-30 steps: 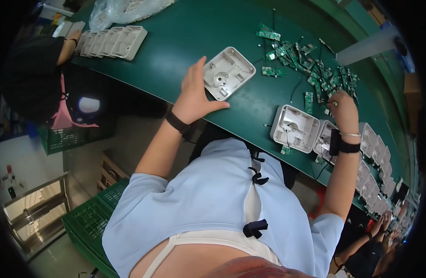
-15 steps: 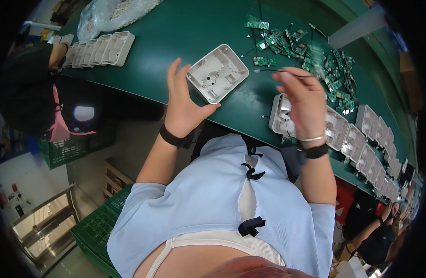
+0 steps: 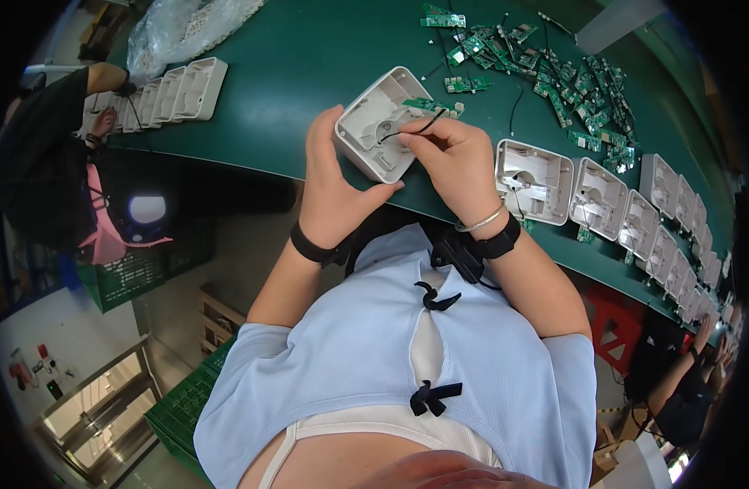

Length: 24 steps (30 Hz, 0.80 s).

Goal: Assembling printed circuit boards into plastic enclosures on an industrial production line.

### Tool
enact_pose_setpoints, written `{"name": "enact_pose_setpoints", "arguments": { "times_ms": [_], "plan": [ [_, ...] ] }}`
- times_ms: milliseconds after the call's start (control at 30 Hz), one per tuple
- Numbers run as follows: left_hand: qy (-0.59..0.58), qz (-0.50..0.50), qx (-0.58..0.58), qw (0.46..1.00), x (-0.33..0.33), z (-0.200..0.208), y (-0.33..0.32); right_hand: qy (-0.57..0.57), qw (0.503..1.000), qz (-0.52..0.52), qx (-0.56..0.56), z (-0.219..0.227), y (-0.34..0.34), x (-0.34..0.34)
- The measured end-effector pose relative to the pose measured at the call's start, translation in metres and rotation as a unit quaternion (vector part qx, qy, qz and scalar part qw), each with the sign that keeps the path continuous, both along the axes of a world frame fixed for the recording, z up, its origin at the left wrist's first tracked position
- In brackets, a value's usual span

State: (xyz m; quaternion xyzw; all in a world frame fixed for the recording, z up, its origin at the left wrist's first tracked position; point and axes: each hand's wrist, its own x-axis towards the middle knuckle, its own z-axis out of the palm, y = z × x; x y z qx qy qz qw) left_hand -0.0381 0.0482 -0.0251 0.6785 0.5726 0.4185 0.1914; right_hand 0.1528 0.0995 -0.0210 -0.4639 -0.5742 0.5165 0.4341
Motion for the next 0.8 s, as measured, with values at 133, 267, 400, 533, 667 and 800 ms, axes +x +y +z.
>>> {"name": "enact_pose_setpoints", "arguments": {
  "times_ms": [133,267,400,533,667,800],
  "plan": [
    [0.009,0.001,0.007,1.000,0.002,-0.003,-0.002,-0.105,0.987,0.000,0.125,0.001,-0.005,-0.001],
    [-0.046,-0.029,0.022,0.998,0.007,-0.014,-0.002,-0.139,0.968,0.020,0.209,-0.004,-0.010,-0.007],
    [-0.121,-0.048,-0.021,0.991,0.010,-0.016,-0.004,-0.241,0.929,0.031,0.278,-0.001,-0.005,0.000],
    [-0.189,-0.084,-0.092,0.974,-0.001,-0.008,-0.002,-0.203,0.951,-0.063,0.225,0.003,-0.008,0.011],
    [-0.189,-0.102,-0.105,0.971,-0.008,-0.005,0.002,-0.065,0.988,-0.089,0.109,0.003,-0.001,0.009],
    [-0.153,-0.141,-0.083,0.975,-0.016,-0.005,0.006,-0.095,0.985,-0.045,0.140,0.003,-0.001,0.007]
  ]
}}
